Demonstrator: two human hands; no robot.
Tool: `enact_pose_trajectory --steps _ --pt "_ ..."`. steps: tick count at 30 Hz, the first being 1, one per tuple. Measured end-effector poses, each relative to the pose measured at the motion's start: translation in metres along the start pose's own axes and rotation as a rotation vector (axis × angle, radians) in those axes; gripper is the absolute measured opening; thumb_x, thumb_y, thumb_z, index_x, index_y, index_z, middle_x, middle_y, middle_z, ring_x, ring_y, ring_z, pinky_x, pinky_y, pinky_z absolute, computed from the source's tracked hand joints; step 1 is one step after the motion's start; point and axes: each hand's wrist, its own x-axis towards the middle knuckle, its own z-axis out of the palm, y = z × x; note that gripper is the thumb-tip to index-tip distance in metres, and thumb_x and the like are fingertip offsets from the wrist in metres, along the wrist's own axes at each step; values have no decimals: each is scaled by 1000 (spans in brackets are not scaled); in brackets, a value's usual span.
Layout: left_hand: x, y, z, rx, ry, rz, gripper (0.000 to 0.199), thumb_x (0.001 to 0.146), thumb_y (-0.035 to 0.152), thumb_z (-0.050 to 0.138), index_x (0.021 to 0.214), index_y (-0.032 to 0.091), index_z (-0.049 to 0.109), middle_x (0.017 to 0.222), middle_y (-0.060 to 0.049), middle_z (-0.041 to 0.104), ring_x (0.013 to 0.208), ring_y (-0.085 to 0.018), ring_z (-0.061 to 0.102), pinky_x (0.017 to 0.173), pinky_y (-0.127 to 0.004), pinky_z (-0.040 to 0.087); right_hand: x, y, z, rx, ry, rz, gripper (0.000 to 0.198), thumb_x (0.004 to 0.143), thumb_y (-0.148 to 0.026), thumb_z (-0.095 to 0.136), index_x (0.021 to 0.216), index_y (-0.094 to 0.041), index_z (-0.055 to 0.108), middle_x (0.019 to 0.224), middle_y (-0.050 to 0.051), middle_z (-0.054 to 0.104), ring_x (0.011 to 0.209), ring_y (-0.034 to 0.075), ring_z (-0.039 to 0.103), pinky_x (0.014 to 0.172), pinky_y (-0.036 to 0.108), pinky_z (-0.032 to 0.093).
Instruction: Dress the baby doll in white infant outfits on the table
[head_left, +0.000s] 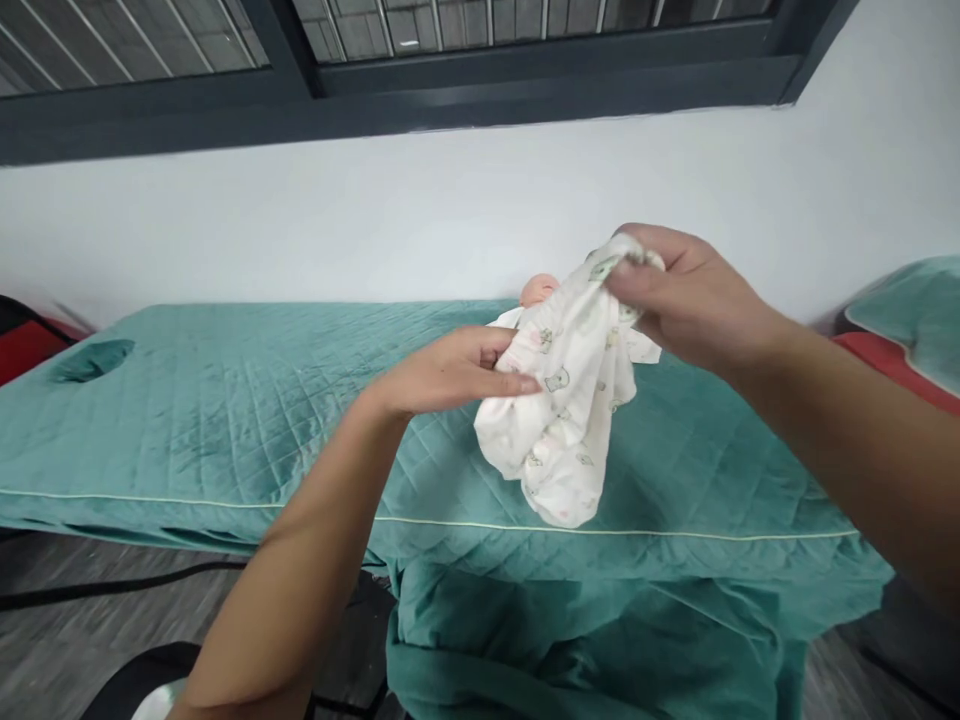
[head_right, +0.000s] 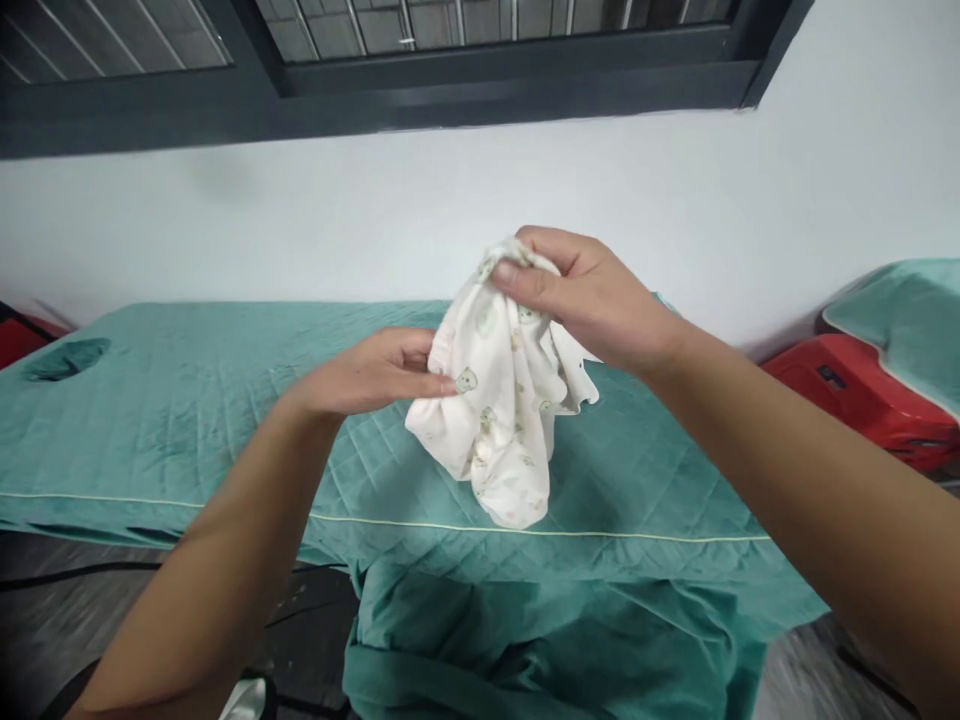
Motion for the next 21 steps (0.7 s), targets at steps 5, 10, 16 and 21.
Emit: enact_pose_trajectory --steps 5,10,16,21 --pt "9 14 10 77 1 1 18 77 31 78 80 15 69 67 0 61 60 -11 58 51 -20 44 -2 -2 7 -215 -92 133 32 74 -38 83 94 -21 66 85 -1 64 74 13 57 63 24 46" --pt "15 39 -1 176 17 19 15 82 30 72 85 15 69 69 1 61 65 -11 59 54 -19 42 4 -14 27 -299 -133 83 23 83 -40 76 85 -20 65 80 -1 61 75 13 56 63 24 43" --pt "10 24 -17 26 -274 -153 33 72 39 82 91 15 72 83 -3 71 77 -19 67 64 -26 51 6 -11 21 -7 79 -13 29 91 -47 67 83 -21 58 78 -3 56 70 9 54 64 22 42" --pt "7 -4 -9 -200 39 -110 40 75 45 79 102 16 70 89 -5 73 83 -21 70 73 -29 55 -1 10 13 123 64 122 34 96 -49 59 78 -20 57 72 -3 53 63 9 50 59 22 41"
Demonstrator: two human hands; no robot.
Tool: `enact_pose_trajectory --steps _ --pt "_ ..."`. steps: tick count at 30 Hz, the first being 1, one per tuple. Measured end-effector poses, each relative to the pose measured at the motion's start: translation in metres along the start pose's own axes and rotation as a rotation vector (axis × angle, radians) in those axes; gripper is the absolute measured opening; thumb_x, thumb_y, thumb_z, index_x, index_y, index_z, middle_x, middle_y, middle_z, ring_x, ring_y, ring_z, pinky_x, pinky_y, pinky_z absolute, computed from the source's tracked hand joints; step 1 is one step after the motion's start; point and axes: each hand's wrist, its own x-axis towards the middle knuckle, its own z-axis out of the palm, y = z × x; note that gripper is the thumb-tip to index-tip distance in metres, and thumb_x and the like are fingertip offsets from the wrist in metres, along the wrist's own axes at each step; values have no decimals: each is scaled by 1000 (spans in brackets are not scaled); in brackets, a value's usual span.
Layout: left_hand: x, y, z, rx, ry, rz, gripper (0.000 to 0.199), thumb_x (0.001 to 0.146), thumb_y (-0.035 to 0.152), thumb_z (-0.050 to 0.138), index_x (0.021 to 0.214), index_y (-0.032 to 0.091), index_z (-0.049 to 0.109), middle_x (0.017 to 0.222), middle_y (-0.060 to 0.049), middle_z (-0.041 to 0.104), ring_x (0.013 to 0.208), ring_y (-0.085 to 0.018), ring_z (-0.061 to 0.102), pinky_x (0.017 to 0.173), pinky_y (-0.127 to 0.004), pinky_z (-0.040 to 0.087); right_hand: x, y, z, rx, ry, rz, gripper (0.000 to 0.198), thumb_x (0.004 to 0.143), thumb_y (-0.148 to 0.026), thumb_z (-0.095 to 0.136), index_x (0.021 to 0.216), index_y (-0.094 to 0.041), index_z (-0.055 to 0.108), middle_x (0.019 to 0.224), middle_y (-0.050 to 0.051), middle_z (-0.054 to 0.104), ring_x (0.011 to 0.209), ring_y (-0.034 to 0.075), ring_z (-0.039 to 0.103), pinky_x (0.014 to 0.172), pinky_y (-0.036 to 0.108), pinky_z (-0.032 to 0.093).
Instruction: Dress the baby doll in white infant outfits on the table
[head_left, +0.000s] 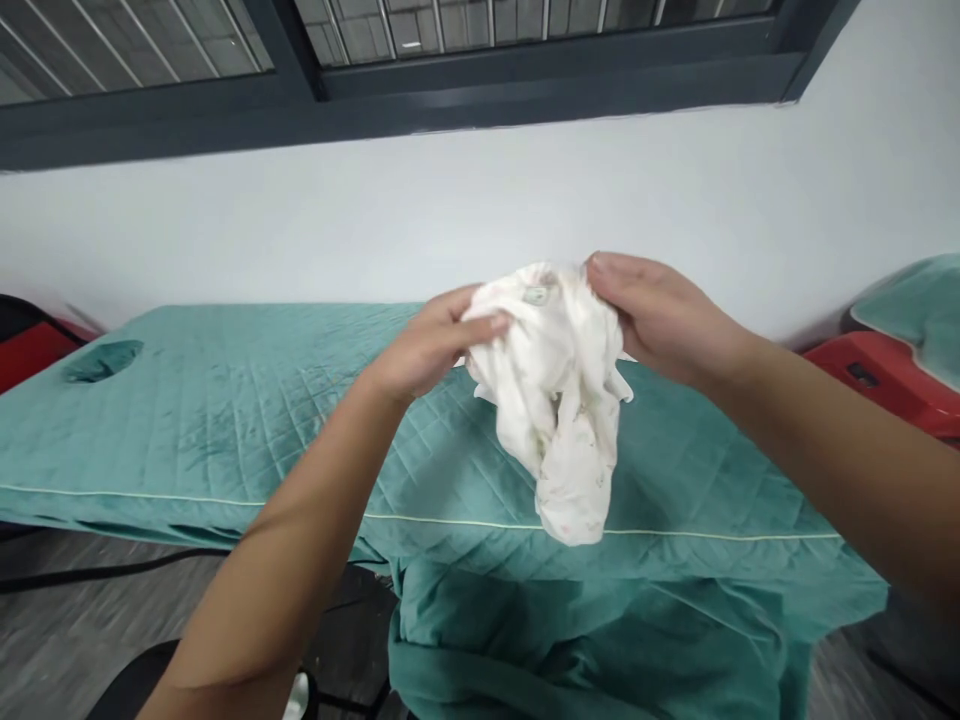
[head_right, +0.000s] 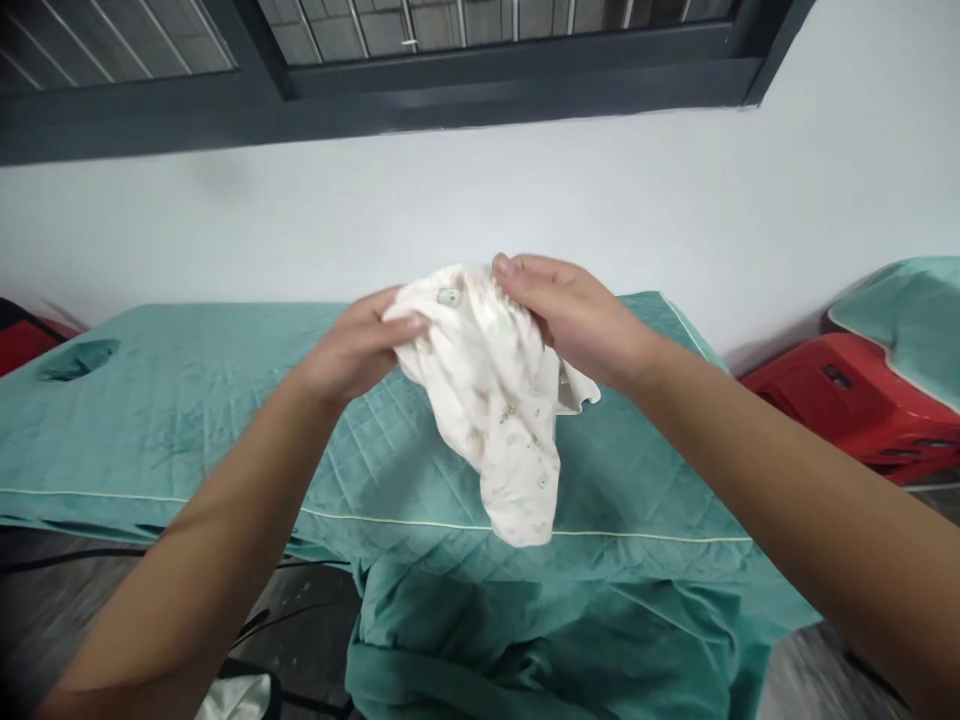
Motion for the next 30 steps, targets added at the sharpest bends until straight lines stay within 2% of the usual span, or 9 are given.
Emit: enact_pose_trajectory --steps 3,6,8,12,14,19,23,26,30 --pt "3 -5 13 -154 180 86 40 78 49 76 101 17 67 87 -4 71 87 -22 71 76 -29 56 -6 9 -2 -164 -223 93 31 89 -51 66 85 -20 64 80 -1 62 70 12 57 61 23 44" --pt "5 -7 29 -237 147 22 45 83 60 68 98 17 66 86 -6 72 88 -23 72 76 -30 56 -12 9 2 -318 -489 267 30 81 -45 75 96 -19 71 93 2 71 82 17 64 71 26 49" --pt "3 -11 36 -270 85 -51 51 83 64 65 101 16 67 89 -7 73 91 -24 72 77 -31 57 -15 8 6 -324 -410 307 25 83 -39 73 95 -18 73 93 3 73 83 17 65 73 27 50" --pt "-8 -26 41 -260 -148 -274 55 70 47 85 113 17 69 103 -10 75 92 -24 72 79 -33 57 -12 9 8 -13 88 164 7 80 -22 67 74 -19 65 67 -2 63 61 11 56 54 22 42" --pt "-12 -35 45 -231 -269 -411 54 66 38 89 110 15 71 105 -12 75 91 -24 72 80 -34 57 -10 16 7 121 176 200 14 78 -21 67 67 -20 59 59 -4 57 53 10 52 48 21 39" --pt "-10 -52 57 -465 -82 -306 45 75 39 82 110 14 71 95 -9 75 79 -18 70 77 -31 55 -14 43 5 222 -41 343 23 82 -38 74 97 -21 70 85 2 74 75 17 69 65 27 55" --pt "-3 -60 58 -505 -16 -284 43 78 40 79 111 14 70 78 -4 70 62 -14 63 66 -29 53 -18 59 3 64 -300 470 39 75 -42 82 105 -19 73 98 6 77 91 22 72 79 32 58" --pt "-4 -65 58 -490 15 -319 44 77 44 79 107 13 69 70 -2 66 53 -11 56 59 -27 49 -16 65 5 -33 -184 450 38 75 -48 82 98 -18 76 97 7 78 90 24 73 83 35 58" --pt "-16 -76 64 -515 -63 -374 47 72 52 82 94 13 68 61 1 61 42 -6 44 45 -23 37 -11 68 11 179 44 370 48 80 -60 73 103 -18 73 96 10 78 86 25 73 80 37 59"
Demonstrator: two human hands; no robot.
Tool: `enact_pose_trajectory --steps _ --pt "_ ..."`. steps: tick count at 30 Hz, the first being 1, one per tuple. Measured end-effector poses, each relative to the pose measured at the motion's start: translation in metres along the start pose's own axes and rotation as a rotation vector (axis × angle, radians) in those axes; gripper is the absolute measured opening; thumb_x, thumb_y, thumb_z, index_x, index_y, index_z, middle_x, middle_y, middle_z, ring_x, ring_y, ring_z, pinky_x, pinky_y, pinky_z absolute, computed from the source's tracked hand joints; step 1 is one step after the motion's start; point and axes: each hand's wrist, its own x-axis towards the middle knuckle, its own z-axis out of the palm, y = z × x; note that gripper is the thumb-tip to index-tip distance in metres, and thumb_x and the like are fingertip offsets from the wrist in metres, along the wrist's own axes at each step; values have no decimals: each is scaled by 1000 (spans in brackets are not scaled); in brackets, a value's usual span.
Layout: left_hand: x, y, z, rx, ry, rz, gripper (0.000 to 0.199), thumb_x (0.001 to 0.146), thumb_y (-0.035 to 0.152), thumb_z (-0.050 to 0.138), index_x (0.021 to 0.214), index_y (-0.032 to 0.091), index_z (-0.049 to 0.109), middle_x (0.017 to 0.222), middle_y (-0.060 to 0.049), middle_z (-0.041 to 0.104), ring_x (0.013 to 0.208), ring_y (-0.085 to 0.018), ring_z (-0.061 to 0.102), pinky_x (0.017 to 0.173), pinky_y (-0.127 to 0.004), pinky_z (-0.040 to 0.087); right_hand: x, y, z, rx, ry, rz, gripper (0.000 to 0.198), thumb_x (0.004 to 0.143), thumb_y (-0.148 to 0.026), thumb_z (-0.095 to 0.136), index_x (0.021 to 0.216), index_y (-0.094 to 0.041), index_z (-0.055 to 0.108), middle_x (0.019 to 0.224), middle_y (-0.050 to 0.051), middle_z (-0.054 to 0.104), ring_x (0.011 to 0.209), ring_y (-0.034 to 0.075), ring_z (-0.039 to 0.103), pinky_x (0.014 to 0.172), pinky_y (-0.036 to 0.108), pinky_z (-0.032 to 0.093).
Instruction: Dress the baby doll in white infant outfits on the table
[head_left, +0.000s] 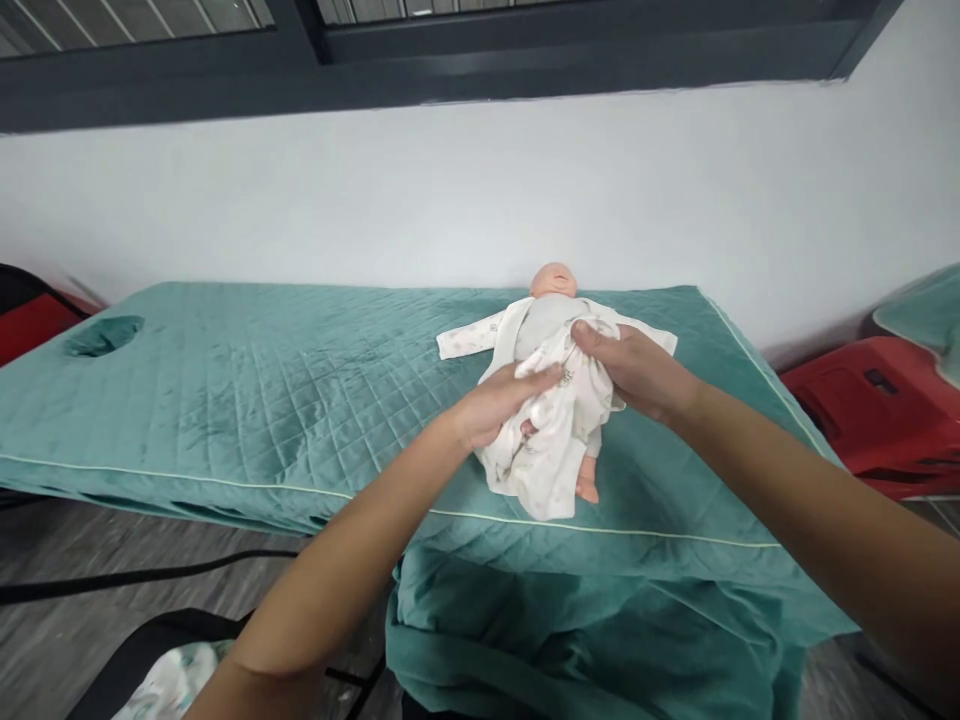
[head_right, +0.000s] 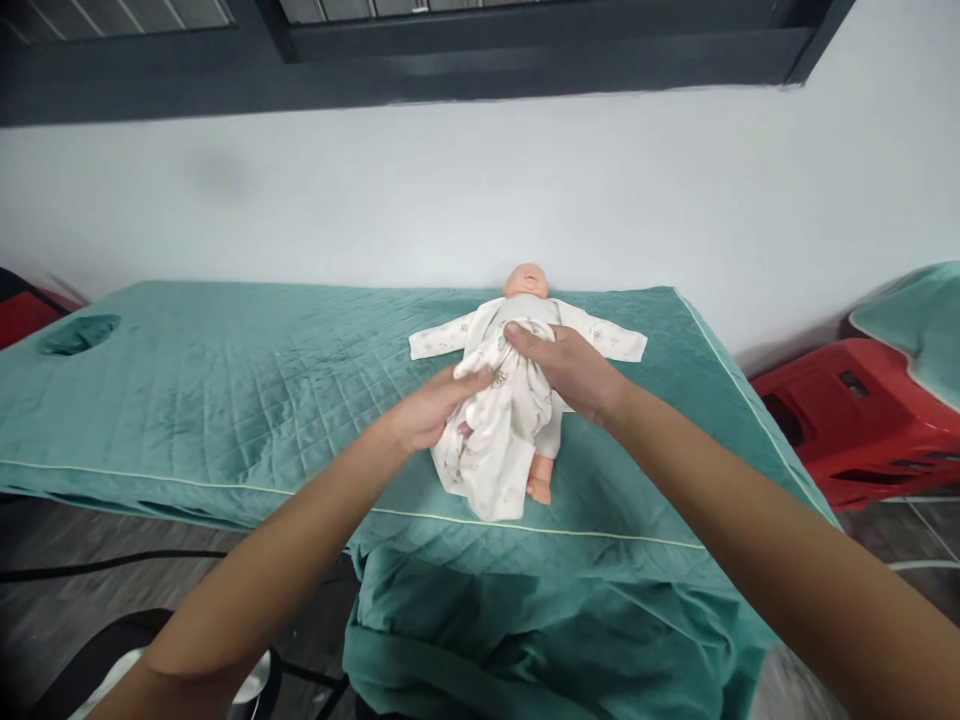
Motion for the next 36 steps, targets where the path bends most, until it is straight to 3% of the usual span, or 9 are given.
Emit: enact_pose_trajectory --steps 4,7,10,12,16,19,24,30,36 --pt "-7 -13 0 -44 -64 -30 61 58 36 93 111 15 69 81 -4 73 64 -16 66 69 -32 53 -2 -3 4 73 -20 35 49 81 -62 71 104 -18 72 93 10 77 82 25 73 73 35 59" --pt "-3 -10 -3 -79 56 65 59 61 26 89 116 15 70 101 -9 77 95 -27 73 91 -39 54 -7 -6 -1 -16 -30 24 51 81 -65 69 100 -18 73 91 8 77 78 23 72 67 32 57" --pt "7 -3 -7 -138 185 176 43 68 29 82 106 13 73 97 -8 79 94 -28 74 90 -37 56 -9 -8 -6 -269 -245 89 43 75 -55 80 97 -19 77 90 4 77 79 21 71 68 29 55" --pt "12 0 -6 -152 184 191 39 69 30 82 104 14 73 93 -7 79 89 -26 74 85 -35 57 -10 -11 -6 -396 -338 129 37 72 -47 84 96 -20 78 91 3 78 83 21 71 72 28 55" --pt "11 -2 -3 -157 88 148 51 73 41 82 117 16 70 105 -9 78 92 -26 74 87 -37 58 -11 -17 0 -223 -105 -24 30 80 -43 77 98 -20 76 100 4 78 93 21 70 80 29 55" --pt "1 -6 -4 -82 -1 65 68 63 34 90 124 16 67 112 -12 76 99 -30 73 92 -41 57 -14 -16 3 19 -23 -81 31 85 -44 72 103 -18 73 104 7 76 95 21 70 82 31 56" --pt "-7 -8 -5 -98 22 80 61 67 30 87 122 13 68 110 -14 77 100 -31 74 91 -42 58 -17 1 -2 160 -71 -28 41 86 -49 71 116 -20 70 110 8 75 95 23 72 83 34 58" --pt "3 -14 3 -173 147 45 42 77 31 80 114 11 71 104 -14 78 93 -29 75 88 -42 59 -18 24 -15 -31 -244 199 51 77 -37 83 122 -17 69 114 10 75 99 22 72 81 29 59" --pt "10 -29 2 -114 50 -200 42 76 33 82 111 11 72 109 -16 77 91 -25 75 84 -36 60 -34 40 -22 76 -14 215 47 80 -39 80 119 -14 70 112 13 76 97 24 74 84 33 60"
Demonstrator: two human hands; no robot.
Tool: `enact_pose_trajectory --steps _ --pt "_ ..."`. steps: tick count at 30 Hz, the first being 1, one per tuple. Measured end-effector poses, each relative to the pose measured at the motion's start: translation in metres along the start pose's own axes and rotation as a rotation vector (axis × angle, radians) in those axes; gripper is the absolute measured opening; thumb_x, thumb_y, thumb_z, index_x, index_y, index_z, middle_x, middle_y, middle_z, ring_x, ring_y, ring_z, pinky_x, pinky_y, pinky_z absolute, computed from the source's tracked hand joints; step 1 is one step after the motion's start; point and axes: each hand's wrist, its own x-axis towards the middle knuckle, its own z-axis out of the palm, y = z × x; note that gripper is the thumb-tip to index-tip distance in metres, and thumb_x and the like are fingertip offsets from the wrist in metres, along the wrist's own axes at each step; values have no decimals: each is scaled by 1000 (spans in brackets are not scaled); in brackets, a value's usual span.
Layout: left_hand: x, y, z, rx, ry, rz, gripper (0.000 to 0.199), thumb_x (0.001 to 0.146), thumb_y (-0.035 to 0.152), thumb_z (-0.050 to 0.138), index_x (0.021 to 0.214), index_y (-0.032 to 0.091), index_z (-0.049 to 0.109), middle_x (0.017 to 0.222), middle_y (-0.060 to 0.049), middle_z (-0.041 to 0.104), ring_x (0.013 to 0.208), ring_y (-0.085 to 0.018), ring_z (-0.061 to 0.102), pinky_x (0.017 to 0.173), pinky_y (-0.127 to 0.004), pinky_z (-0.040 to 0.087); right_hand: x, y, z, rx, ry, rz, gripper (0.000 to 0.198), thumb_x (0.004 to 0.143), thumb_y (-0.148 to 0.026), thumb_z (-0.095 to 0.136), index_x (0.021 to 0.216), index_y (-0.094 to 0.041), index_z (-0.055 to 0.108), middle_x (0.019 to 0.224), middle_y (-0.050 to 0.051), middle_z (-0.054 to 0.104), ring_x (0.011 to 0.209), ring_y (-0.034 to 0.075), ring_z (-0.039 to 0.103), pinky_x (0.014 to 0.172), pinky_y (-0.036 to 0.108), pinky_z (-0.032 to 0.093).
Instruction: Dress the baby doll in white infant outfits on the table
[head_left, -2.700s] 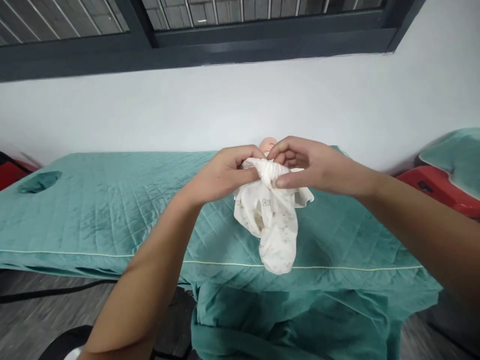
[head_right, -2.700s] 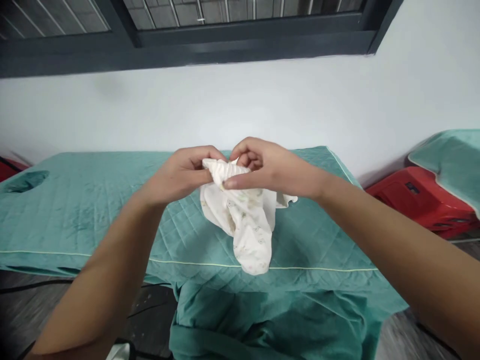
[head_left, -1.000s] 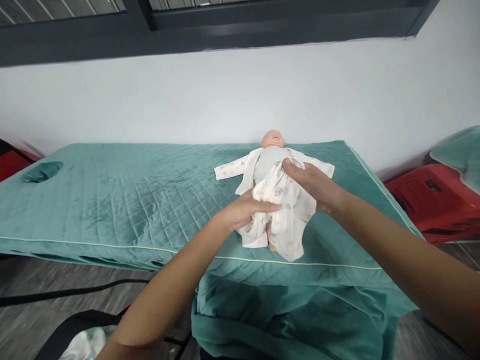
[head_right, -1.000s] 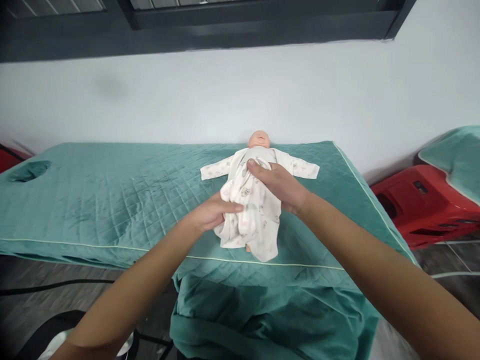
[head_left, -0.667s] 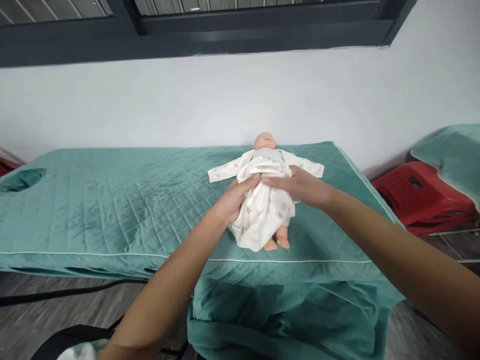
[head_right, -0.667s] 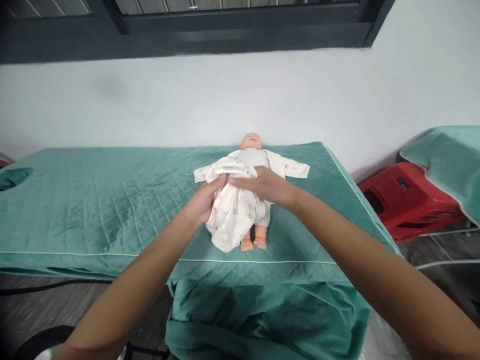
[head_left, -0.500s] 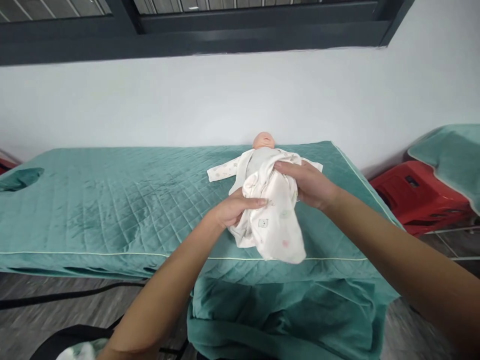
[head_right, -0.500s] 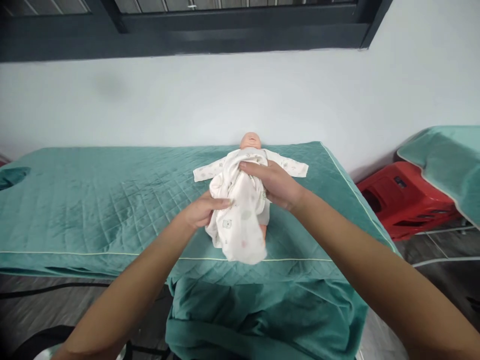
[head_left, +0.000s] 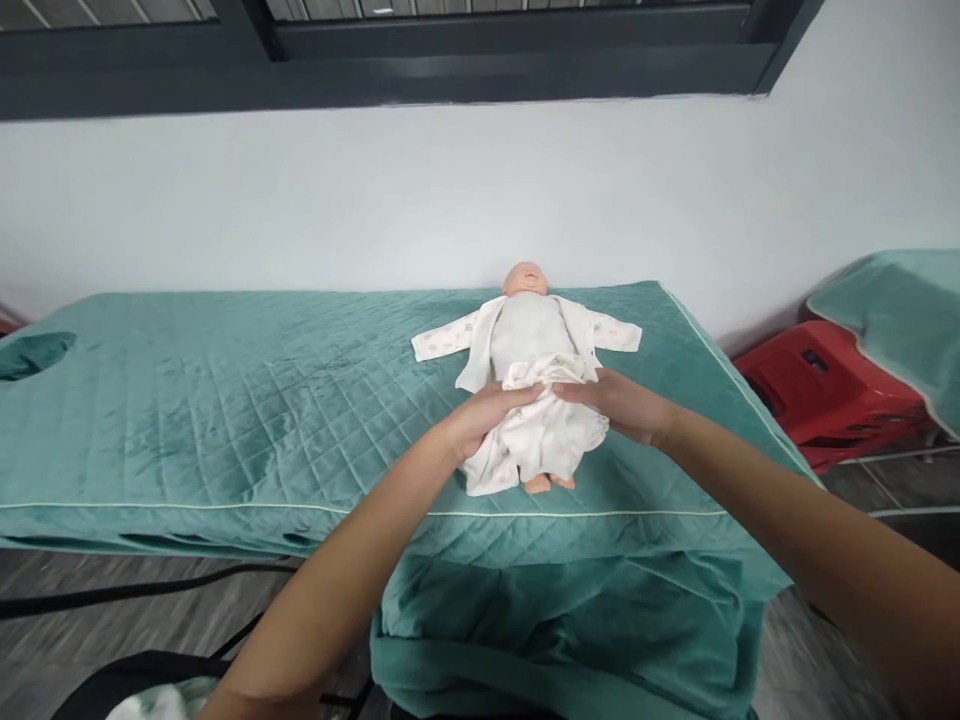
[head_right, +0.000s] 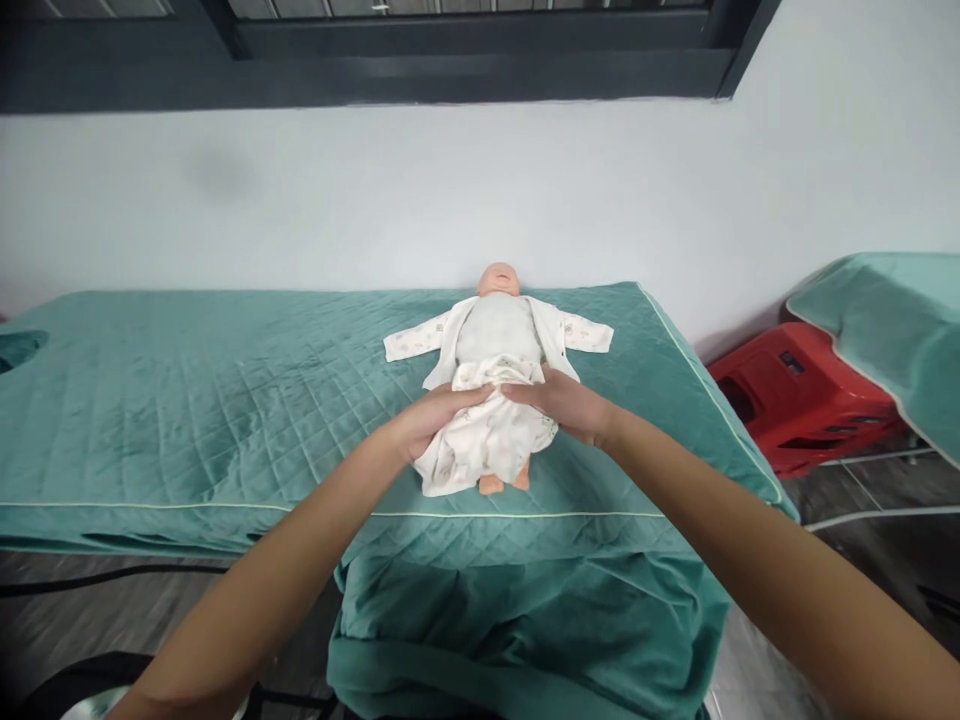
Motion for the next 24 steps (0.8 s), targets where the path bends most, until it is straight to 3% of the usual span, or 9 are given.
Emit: enact_pose_trajectory --steps 5,11,14,17,24 --pt "7 -8 -2 231 -90 -186 47 74 43 81 110 14 72 107 -14 77 93 -25 74 80 -35 58 -25 38 1 117 30 144 44 77 -36 81 114 -15 71 111 12 76 96 25 75 89 36 59" --pt "13 -5 10 1090 -118 -86 33 81 45 65 97 16 70 98 -8 76 86 -23 69 65 -27 46 -57 80 23 267 116 229 44 75 -33 82 114 -18 71 108 9 78 97 28 75 93 41 58" --pt "10 -3 22 1356 -171 -74 29 82 41 61 95 16 69 97 -10 75 82 -24 67 63 -28 42 -67 89 33 357 144 232 39 78 -34 79 114 -21 71 111 8 77 98 27 75 93 40 59" --pt "7 -2 31 1463 -158 -61 28 82 41 60 92 16 69 94 -13 73 78 -24 66 63 -30 41 -73 92 42 406 202 239 38 81 -36 76 116 -22 70 111 8 77 98 26 75 89 37 61" --pt "4 -5 32 1459 -197 -17 26 83 40 56 85 17 67 88 -11 72 75 -24 65 59 -30 38 -80 104 62 498 237 229 41 83 -40 75 119 -23 70 110 7 77 107 29 72 94 41 60"
